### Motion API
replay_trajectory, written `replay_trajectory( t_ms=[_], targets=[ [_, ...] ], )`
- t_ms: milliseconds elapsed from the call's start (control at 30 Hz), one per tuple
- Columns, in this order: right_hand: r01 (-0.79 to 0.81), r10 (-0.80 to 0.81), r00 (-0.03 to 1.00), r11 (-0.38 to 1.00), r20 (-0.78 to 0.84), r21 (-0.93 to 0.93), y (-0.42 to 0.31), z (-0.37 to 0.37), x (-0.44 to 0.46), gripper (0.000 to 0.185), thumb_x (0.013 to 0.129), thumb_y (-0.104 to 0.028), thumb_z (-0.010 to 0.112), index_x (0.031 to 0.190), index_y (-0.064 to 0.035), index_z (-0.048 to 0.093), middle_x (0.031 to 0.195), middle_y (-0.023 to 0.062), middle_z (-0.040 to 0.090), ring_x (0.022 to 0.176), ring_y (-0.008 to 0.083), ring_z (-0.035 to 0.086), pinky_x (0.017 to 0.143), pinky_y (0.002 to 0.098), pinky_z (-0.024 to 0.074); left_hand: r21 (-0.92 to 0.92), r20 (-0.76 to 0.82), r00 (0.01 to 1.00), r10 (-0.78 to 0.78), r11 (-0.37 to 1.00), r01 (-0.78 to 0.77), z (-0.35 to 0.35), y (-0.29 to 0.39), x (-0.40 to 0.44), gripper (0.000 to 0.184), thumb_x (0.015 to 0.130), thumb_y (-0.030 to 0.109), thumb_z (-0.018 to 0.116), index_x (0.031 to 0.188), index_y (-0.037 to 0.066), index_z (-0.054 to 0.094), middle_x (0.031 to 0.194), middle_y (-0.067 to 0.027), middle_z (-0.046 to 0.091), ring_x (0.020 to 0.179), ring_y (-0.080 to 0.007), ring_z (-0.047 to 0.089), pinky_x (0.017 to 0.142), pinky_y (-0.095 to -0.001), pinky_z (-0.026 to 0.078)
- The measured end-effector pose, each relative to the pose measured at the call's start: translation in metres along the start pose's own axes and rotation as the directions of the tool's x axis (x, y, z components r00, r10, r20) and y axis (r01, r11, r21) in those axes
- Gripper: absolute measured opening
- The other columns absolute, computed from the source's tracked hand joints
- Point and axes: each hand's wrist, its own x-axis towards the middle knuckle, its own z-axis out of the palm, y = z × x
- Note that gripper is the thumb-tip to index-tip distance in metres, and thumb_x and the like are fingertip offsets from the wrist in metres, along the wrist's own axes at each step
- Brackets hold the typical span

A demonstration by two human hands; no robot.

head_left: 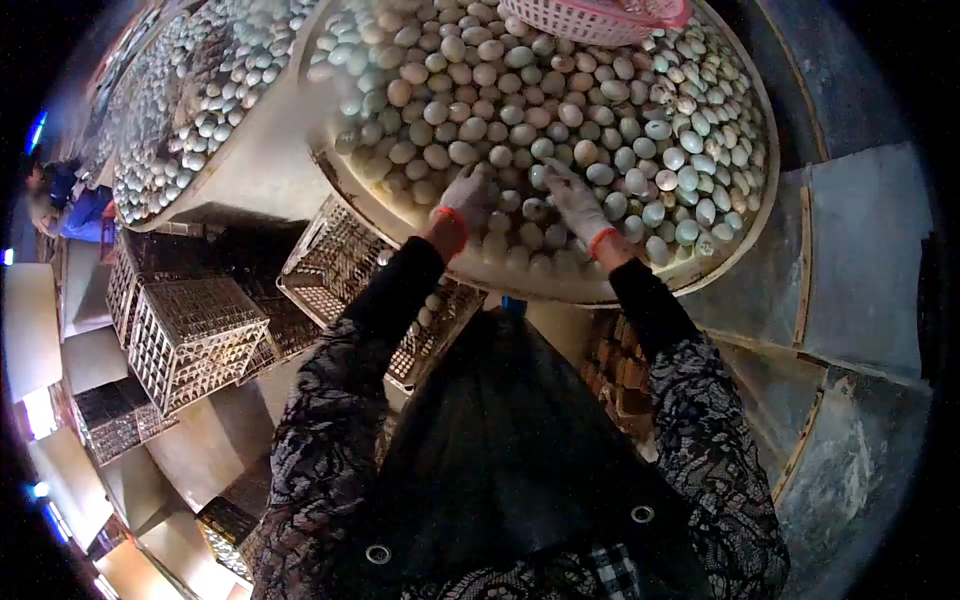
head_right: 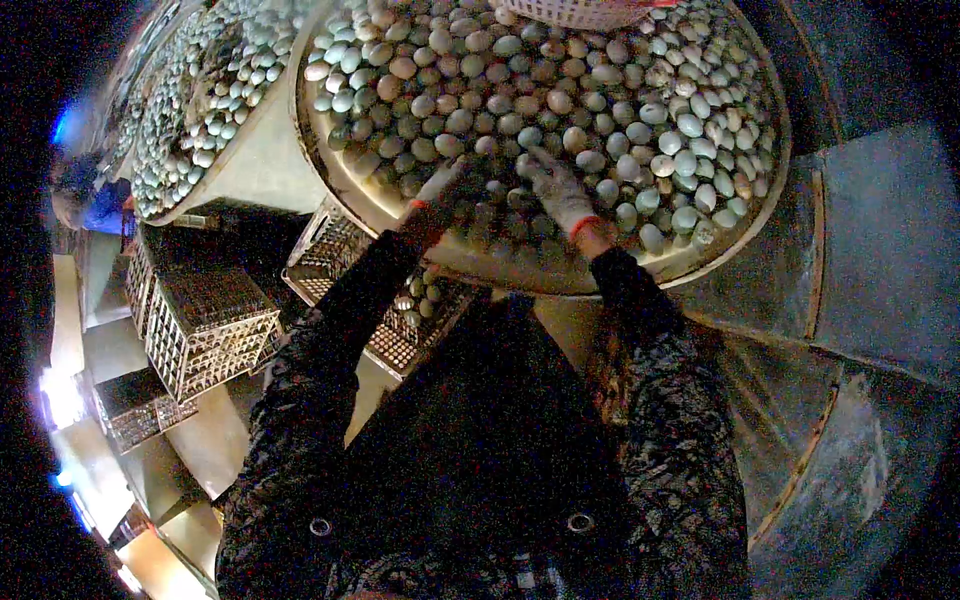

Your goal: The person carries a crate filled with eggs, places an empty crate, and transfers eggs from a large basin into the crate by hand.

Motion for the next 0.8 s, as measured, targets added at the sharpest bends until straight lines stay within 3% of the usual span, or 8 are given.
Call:
replay_trajectory(
  t_ms=[100,200,267,333,400,533,633,800],
  targets=[
    [0.028,-0.03,1.0,0.923,-0.001,0.383,0.02,0.035,0.025,0.049,0.084,-0.009,0.046,0.132,-0.017,0.039,0.131,0.0068,0.043,0.119,0.0273,0.041,0.098,0.0337,0.0381,-0.008,-0.148,0.976,-0.16,0.987,0.161,0.013,0.027,0.002,0.048,0.085,0.023,0.05,0.123,-0.003,0.038,0.12,-0.0232,0.048,0.105,-0.0312,0.052,0.082,-0.035,0.045],
    [0.286,-0.326,0.943,0.892,-0.062,-0.349,0.023,0.046,0.029,0.043,0.087,-0.007,0.04,0.129,-0.0155,0.042,0.132,0.008,0.041,0.119,0.028,0.041,0.098,0.0326,0.0374,-0.639,-0.23,0.708,-0.667,0.653,0.407,0.026,0.085,0.006,0.059,0.085,0.045,0.052,0.12,-0.001,0.047,0.11,-0.0159,0.057,0.096,-0.0215,0.056,0.081,-0.0328,0.045],
    [0.209,-0.254,0.958,0.935,-0.133,-0.286,0.028,0.063,0.035,0.039,0.088,-0.004,0.036,0.126,-0.0095,0.045,0.134,0.0094,0.04,0.121,0.0276,0.039,0.1,0.0334,0.0354,-0.453,-0.401,0.766,-0.502,0.836,0.311,0.037,0.058,0.008,0.066,0.083,0.05,0.052,0.12,-0.004,0.046,0.112,-0.0169,0.055,0.096,-0.0225,0.056,0.081,-0.033,0.045],
    [-0.133,0.242,0.959,0.846,-0.148,0.515,-0.004,0.051,0.029,0.036,0.088,-0.005,0.035,0.121,-0.0065,0.048,0.13,0.0122,0.043,0.117,0.0293,0.042,0.1,0.0358,0.0351,-0.22,-0.523,0.803,-0.285,0.956,0.196,0.036,0.075,0.01,0.073,0.081,0.054,0.053,0.12,-0.006,0.044,0.115,-0.0179,0.054,0.097,-0.0234,0.055,0.081,-0.0332,0.045],
    [-0.054,0.1,0.983,0.959,-0.152,0.277,0.006,0.059,0.039,0.034,0.09,-0.008,0.034,0.12,-0.005,0.049,0.127,0.0126,0.046,0.115,0.0305,0.044,0.099,0.0362,0.0353,-0.618,-0.373,0.656,-0.656,0.703,0.352,0.036,0.112,0.013,0.065,0.083,0.049,0.053,0.125,0.0,0.042,0.117,-0.0194,0.051,0.098,-0.0236,0.054,0.082,-0.0324,0.045],
    [0.217,-0.225,0.928,0.974,-0.298,-0.06,0.008,0.061,0.031,0.047,0.089,-0.037,0.046,0.123,-0.0047,0.048,0.125,0.0134,0.049,0.117,0.0262,0.044,0.096,0.031,0.033,-0.641,-0.392,0.686,-0.613,0.717,0.275,0.042,0.111,0.006,0.048,0.087,0.037,0.05,0.127,0.011,0.044,0.119,-0.0208,0.049,0.099,-0.0238,0.054,0.084,-0.0322,0.045],
    [0.022,0.137,0.965,0.81,-0.226,0.586,-0.008,0.052,0.032,0.042,0.09,-0.032,0.043,0.122,-0.0039,0.05,0.127,0.0143,0.047,0.117,0.0248,0.044,0.098,0.031,0.0321,-0.273,-0.523,0.796,-0.305,0.945,0.183,0.041,0.094,0.01,0.038,0.09,0.032,0.046,0.124,0.015,0.049,0.12,-0.0184,0.05,0.098,-0.0216,0.054,0.084,-0.0311,0.045],
    [0.386,-0.301,0.836,0.917,-0.459,0.101,0.016,0.079,0.053,0.033,0.093,-0.018,0.036,0.12,-0.0069,0.05,0.124,0.012,0.05,0.109,0.0286,0.05,0.094,0.0349,0.0385,-0.597,-0.452,0.756,-0.473,0.79,0.136,0.038,0.108,0.009,0.064,0.084,0.048,0.052,0.12,-0.004,0.049,0.11,-0.0143,0.058,0.098,-0.0207,0.054,0.085,-0.0304,0.042]
  ],
)
